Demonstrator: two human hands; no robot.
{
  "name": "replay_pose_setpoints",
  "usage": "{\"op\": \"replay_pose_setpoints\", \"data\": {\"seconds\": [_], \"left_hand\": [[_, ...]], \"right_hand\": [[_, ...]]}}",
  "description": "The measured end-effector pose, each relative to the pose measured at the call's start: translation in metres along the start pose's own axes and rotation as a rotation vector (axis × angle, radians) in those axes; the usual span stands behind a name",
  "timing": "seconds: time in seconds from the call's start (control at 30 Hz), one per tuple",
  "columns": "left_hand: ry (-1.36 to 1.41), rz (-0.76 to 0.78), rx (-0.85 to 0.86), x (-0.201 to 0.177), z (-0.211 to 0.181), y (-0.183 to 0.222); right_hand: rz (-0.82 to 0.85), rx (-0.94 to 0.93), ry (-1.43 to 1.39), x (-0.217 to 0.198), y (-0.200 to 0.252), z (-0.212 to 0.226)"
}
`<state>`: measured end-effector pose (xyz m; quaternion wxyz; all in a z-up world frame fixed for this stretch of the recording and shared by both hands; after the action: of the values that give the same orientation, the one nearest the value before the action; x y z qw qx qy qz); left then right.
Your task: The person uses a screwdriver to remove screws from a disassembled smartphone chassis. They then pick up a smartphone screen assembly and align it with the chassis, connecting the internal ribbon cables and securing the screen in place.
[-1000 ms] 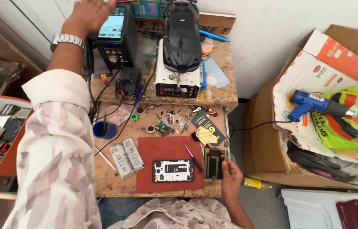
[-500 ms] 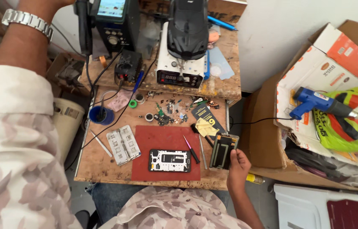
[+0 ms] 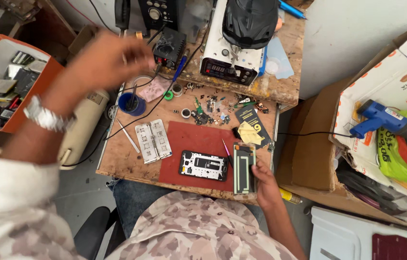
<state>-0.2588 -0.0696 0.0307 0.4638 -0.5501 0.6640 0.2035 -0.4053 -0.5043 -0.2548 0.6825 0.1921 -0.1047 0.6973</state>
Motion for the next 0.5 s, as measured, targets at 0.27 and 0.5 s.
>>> {"op": "replay_pose_setpoints", "data": {"seconds": [0.27, 0.5], "left_hand": [[0.130, 0.165, -0.316, 0.098, -0.014, 0.076], [-0.127, -0.674, -0.224, 0.028, 0.023, -0.002]], "right_hand": [[0.278, 0.142, -0.531, 0.072, 0.016, 0.016], [0.460, 0.338, -0.623, 0.094, 0.023, 0.006]]}}
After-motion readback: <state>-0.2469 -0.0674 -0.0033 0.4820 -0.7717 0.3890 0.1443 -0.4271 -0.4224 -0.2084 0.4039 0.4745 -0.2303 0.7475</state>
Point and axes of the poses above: each hand's wrist, its own y-axis away from the middle knuckle, its own x-axis out of the palm, z = x × y, the point moved 7 cm from there along -y, towards the middle knuckle, and after that the axes turned 12 degrees about -x, right-handed, at the moved point
